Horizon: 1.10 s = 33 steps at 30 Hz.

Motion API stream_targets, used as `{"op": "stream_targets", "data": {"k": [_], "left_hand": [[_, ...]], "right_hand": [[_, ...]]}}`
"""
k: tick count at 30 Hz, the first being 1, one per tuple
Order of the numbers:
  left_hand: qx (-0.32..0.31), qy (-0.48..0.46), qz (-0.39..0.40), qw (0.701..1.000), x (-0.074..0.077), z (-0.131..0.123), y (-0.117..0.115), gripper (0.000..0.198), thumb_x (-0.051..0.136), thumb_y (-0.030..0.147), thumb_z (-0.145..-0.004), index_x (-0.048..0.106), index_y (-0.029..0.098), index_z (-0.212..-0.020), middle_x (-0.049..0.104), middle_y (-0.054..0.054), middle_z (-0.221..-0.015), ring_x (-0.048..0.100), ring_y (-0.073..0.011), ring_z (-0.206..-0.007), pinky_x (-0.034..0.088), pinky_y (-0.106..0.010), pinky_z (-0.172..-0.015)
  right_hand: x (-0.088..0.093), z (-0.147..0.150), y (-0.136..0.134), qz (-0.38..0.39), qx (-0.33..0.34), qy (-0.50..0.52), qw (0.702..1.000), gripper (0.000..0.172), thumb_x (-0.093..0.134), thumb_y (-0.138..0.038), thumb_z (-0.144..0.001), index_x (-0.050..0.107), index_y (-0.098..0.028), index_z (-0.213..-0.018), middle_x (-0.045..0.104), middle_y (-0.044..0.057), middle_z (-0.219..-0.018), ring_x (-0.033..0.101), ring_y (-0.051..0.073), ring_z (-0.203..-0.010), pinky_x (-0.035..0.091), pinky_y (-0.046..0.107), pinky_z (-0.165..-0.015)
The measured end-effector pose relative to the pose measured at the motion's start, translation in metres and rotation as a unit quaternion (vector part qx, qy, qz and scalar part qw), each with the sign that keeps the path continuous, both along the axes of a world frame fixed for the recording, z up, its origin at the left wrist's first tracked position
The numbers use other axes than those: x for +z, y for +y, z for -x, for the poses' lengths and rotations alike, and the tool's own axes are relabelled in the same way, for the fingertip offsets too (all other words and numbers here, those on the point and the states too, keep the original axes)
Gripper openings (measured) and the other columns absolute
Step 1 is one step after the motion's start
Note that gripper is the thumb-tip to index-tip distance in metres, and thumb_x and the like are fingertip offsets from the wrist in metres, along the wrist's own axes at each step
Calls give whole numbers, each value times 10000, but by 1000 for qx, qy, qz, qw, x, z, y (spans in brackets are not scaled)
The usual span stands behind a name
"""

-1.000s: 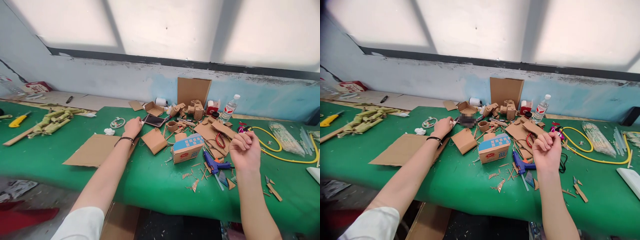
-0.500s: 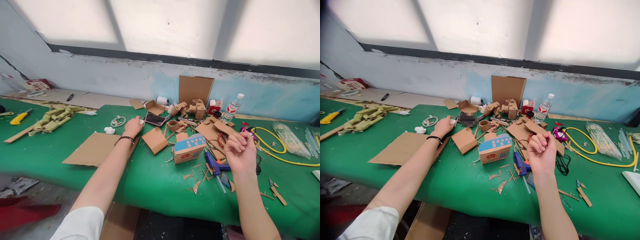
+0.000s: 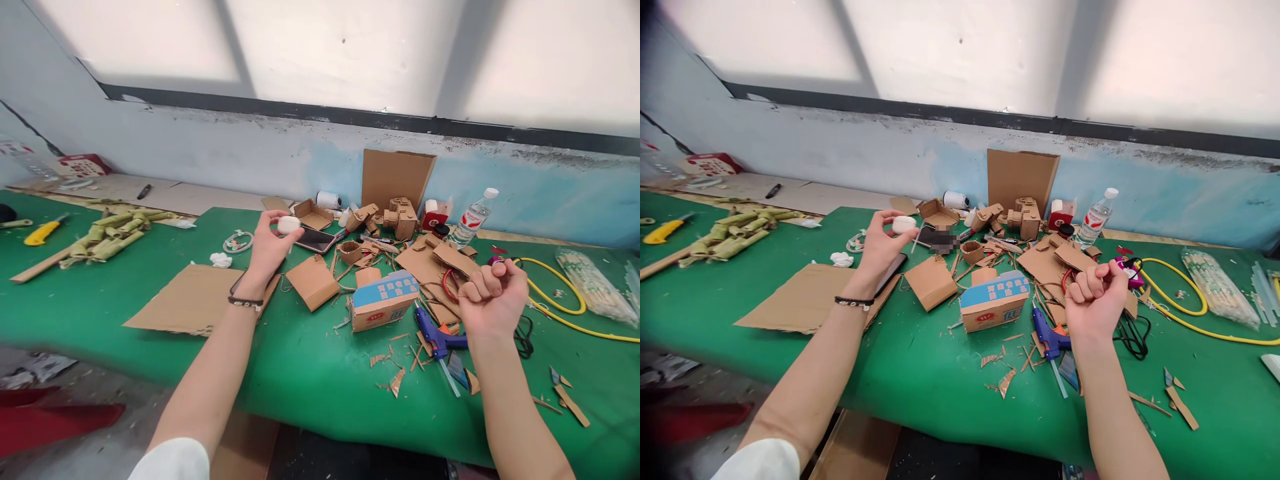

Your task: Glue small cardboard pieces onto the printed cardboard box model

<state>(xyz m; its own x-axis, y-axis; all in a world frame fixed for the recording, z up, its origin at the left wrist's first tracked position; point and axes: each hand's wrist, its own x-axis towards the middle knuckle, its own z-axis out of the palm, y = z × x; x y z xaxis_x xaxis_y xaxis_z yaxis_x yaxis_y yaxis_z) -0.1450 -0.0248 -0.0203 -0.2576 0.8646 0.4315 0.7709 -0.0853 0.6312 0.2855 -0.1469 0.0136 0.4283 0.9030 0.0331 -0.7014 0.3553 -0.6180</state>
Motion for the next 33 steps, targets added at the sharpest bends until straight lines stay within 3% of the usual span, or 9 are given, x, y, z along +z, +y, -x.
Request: {"op": "stream_targets", "data": {"k": [4,9,11,13,15,17,23,29,33], "left_hand": [[-197,-210,-64,956,12,-52,-26,583,866,445,-899,564,228,-1348,781,-88,-1261,813,-222,-1060,694,-330,-911],[-348,-213,-38,912,34,-112,-60,599,998,486,-859,712,230,-1319,833,-89,-1231,839,-240,-1051,707,-321,-872],[-387,-182,-51,903,44,-130,-69,608,1013,499,-864,755,240,-1349,835,-94,-1281,835,-239,-1033,712,-328,-874],[-413,-144,-83,895,52,-144,-74,607,992,496,-901,773,255,-1413,822,-109,-1387,828,-249,-1080,714,-339,-897],[-428,-125,-100,889,57,-155,-75,602,946,480,-957,755,275,-1490,808,-108,-1443,827,-245,-1088,717,-350,-916],[-434,-136,-88,886,58,-162,-74,640,912,465,-991,707,291,-1572,812,-98,-1426,832,-238,-1074,721,-357,-927],[-485,-235,25,842,47,-162,-68,562,852,493,-1039,736,244,-1529,834,-113,-1391,839,-281,-1187,720,-390,-1022],[-507,-264,67,818,32,-155,-62,671,885,478,-1022,676,246,-1616,842,-101,-1294,829,-239,-1112,696,-354,-1005],[-511,-275,66,812,20,-154,-56,622,885,442,-1027,694,253,-1588,805,-114,-1406,816,-241,-1185,679,-344,-1041]], "right_hand": [[-5,15,-2,-29,8,-68,997,371,749,-352,-992,555,-242,-695,221,-146,-500,34,80,-434,158,186,-348],[1,36,-1,-70,-34,-193,978,469,751,-464,-1044,580,-244,-666,263,-125,-499,112,80,-428,226,199,-383],[9,43,4,-93,-82,-338,933,410,788,-506,-1061,711,-245,-754,453,-71,-561,346,102,-466,345,218,-437],[19,49,11,-101,-67,-500,857,319,828,-575,-1053,838,-263,-989,734,19,-842,640,158,-688,509,248,-559],[25,53,18,-114,-16,-578,808,362,835,-624,-1042,851,-281,-1160,811,51,-1045,724,190,-808,568,270,-620],[26,55,22,-123,10,-599,791,361,820,-617,-1059,836,-275,-1171,815,43,-1028,713,180,-763,566,272,-608],[7,48,26,-117,55,-555,822,325,874,-588,-1026,829,-278,-1113,800,33,-995,730,193,-840,598,252,-620],[-16,46,45,-77,158,-485,857,443,808,-689,-1042,831,-249,-998,720,-29,-736,614,126,-523,497,230,-462],[-13,45,40,-64,111,-486,864,428,815,-675,-1043,867,-253,-1085,735,-4,-786,635,138,-580,514,229,-458]]}}
